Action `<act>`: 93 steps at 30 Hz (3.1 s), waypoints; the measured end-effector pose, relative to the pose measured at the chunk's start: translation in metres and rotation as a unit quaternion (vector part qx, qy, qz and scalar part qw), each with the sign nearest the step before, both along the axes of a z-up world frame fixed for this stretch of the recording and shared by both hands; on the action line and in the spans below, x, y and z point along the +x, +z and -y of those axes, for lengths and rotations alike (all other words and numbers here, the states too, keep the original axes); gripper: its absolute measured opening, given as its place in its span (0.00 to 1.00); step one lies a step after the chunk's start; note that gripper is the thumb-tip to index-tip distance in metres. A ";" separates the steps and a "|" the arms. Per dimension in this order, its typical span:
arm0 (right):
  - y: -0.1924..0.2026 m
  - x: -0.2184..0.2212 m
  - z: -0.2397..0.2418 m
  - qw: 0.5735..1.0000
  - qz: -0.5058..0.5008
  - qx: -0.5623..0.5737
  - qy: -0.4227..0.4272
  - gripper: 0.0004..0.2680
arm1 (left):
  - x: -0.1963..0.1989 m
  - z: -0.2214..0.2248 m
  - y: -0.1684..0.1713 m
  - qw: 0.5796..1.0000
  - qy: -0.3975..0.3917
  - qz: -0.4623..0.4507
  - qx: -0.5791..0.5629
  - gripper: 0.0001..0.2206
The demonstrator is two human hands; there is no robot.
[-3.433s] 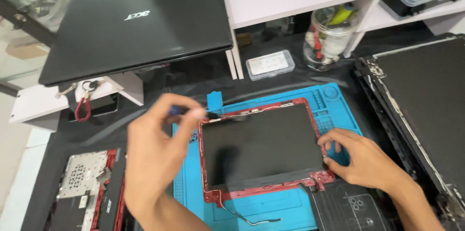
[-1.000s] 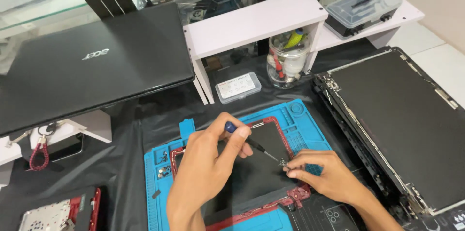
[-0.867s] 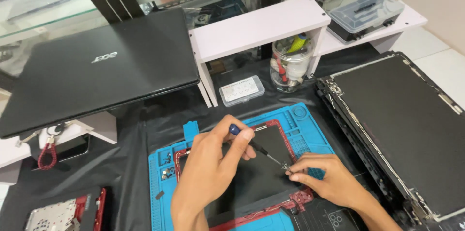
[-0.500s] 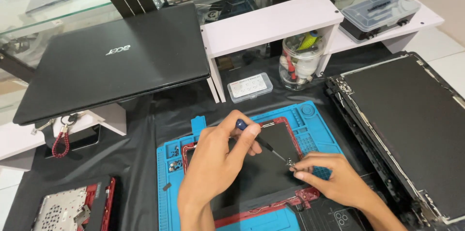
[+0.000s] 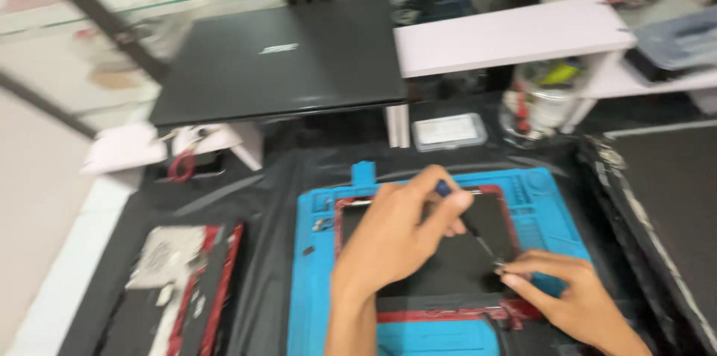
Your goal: The person works on a disassembled red laptop at a repair bench, first prying the screen bezel off the display cover by hand, then lifting the old screen panel out of the frame. They then use a screwdriver to remove screws from the screen frame and handle small mounting brackets and cable connectors while fitting the new panel into the bezel.
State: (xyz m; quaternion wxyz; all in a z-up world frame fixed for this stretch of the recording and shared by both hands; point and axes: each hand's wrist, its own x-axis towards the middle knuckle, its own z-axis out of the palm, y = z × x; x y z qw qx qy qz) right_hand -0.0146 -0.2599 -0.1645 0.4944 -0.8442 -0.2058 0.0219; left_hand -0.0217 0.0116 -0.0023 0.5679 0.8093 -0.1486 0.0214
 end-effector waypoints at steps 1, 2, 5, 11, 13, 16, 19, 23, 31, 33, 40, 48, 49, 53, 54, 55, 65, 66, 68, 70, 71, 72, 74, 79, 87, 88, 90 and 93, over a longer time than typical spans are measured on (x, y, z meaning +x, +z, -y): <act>-0.005 0.000 0.000 1.000 0.001 0.003 0.018 0.05 | -0.006 -0.004 -0.001 1.000 0.018 0.001 0.003 0.11; -0.010 0.001 0.001 1.000 0.018 0.002 0.018 0.06 | -0.011 -0.006 -0.002 1.000 0.013 -0.007 -0.010 0.11; -0.028 0.004 0.004 0.999 0.025 -0.012 0.041 0.06 | -0.025 -0.017 -0.018 0.998 0.027 -0.010 -0.052 0.10; -0.121 0.025 0.038 0.994 0.032 -0.043 0.091 0.06 | -0.087 -0.040 -0.045 0.983 0.121 -0.068 -0.119 0.10; -0.162 0.020 0.046 0.992 0.041 -0.055 0.102 0.06 | -0.106 -0.045 -0.061 0.971 0.164 -0.117 -0.125 0.10; -0.175 0.010 0.030 0.989 0.054 -0.075 0.114 0.05 | -0.135 -0.049 -0.094 0.949 0.190 -0.119 -0.220 0.09; -0.117 -0.018 0.000 0.986 0.058 -0.097 0.123 0.05 | -0.168 -0.057 -0.123 0.944 0.216 -0.090 -0.231 0.10; -0.064 -0.016 -0.021 0.987 -0.028 -0.075 0.139 0.23 | -0.219 -0.080 -0.177 0.895 0.325 -0.074 -0.295 0.09; 0.077 -0.018 -0.169 0.972 0.021 -0.154 0.176 0.17 | -0.301 -0.114 -0.293 0.805 0.464 -0.004 -0.368 0.07; 0.097 -0.014 -0.223 0.944 0.097 -0.129 0.289 0.14 | -0.311 -0.117 -0.321 0.806 0.532 0.065 -0.251 0.05; 0.075 0.008 -0.390 0.895 0.202 -0.072 0.390 0.15 | -0.310 -0.114 -0.406 0.708 0.678 0.169 -0.101 0.10; 0.049 0.017 -0.466 0.876 0.182 -0.201 0.400 0.16 | -0.286 -0.113 -0.312 0.724 0.647 0.177 0.161 0.08; 0.047 0.017 -0.467 0.877 0.180 -0.202 0.397 0.16 | -0.284 -0.112 -0.306 0.727 0.644 0.176 0.161 0.08; 0.036 0.020 -0.474 0.884 0.136 -0.174 0.411 0.11 | -0.279 -0.109 -0.284 0.716 0.668 0.128 0.157 0.09; 0.032 0.021 -0.475 0.887 0.122 -0.158 0.417 0.09 | -0.277 -0.109 -0.279 0.717 0.663 0.144 0.160 0.08; 0.028 0.022 -0.477 0.888 0.121 -0.157 0.416 0.09 | -0.277 -0.108 -0.276 0.718 0.662 0.144 0.160 0.08; 0.049 -0.004 -0.476 0.896 0.119 -0.189 0.384 0.16 | -0.279 -0.111 -0.291 0.695 0.683 0.112 0.193 0.09; 0.048 -0.009 -0.477 0.892 0.151 -0.207 0.372 0.17 | -0.280 -0.111 -0.295 0.693 0.686 0.109 0.195 0.09; 0.038 -0.009 -0.484 0.896 0.158 -0.208 0.358 0.18 | -0.279 -0.111 -0.292 0.693 0.683 0.116 0.199 0.09; 0.027 -0.008 -0.490 0.901 0.166 -0.209 0.343 0.18 | -0.280 -0.111 -0.292 0.693 0.681 0.124 0.202 0.09; 0.021 -0.007 -0.492 0.904 0.178 -0.205 0.331 0.17 | -0.281 -0.111 -0.294 0.693 0.683 0.109 0.205 0.09; 0.016 -0.005 -0.496 0.906 0.192 -0.201 0.318 0.16 | -0.280 -0.112 -0.295 0.692 0.685 0.096 0.207 0.10; 0.022 -0.003 -0.496 0.912 0.178 -0.194 0.314 0.17 | -0.281 -0.114 -0.299 0.694 0.679 0.103 0.216 0.09; 0.030 0.004 -0.490 0.930 0.103 -0.165 0.311 0.17 | -0.286 -0.120 -0.327 0.691 0.680 0.110 0.218 0.09; 0.012 0.016 -0.488 0.948 -0.007 0.050 0.313 0.06 | -0.290 -0.127 -0.341 0.679 0.677 0.088 0.269 0.10; 0.018 0.017 -0.475 0.948 -0.006 0.050 0.313 0.06 | -0.290 -0.130 -0.338 0.679 0.677 0.089 0.269 0.10; 0.030 0.021 -0.448 0.940 -0.099 0.059 0.321 0.08 | -0.291 -0.133 -0.332 0.699 0.640 0.121 0.294 0.10; 0.028 0.027 -0.385 0.895 -0.197 0.163 0.365 0.08 | -0.281 -0.132 -0.329 0.700 0.656 0.186 0.215 0.09</act>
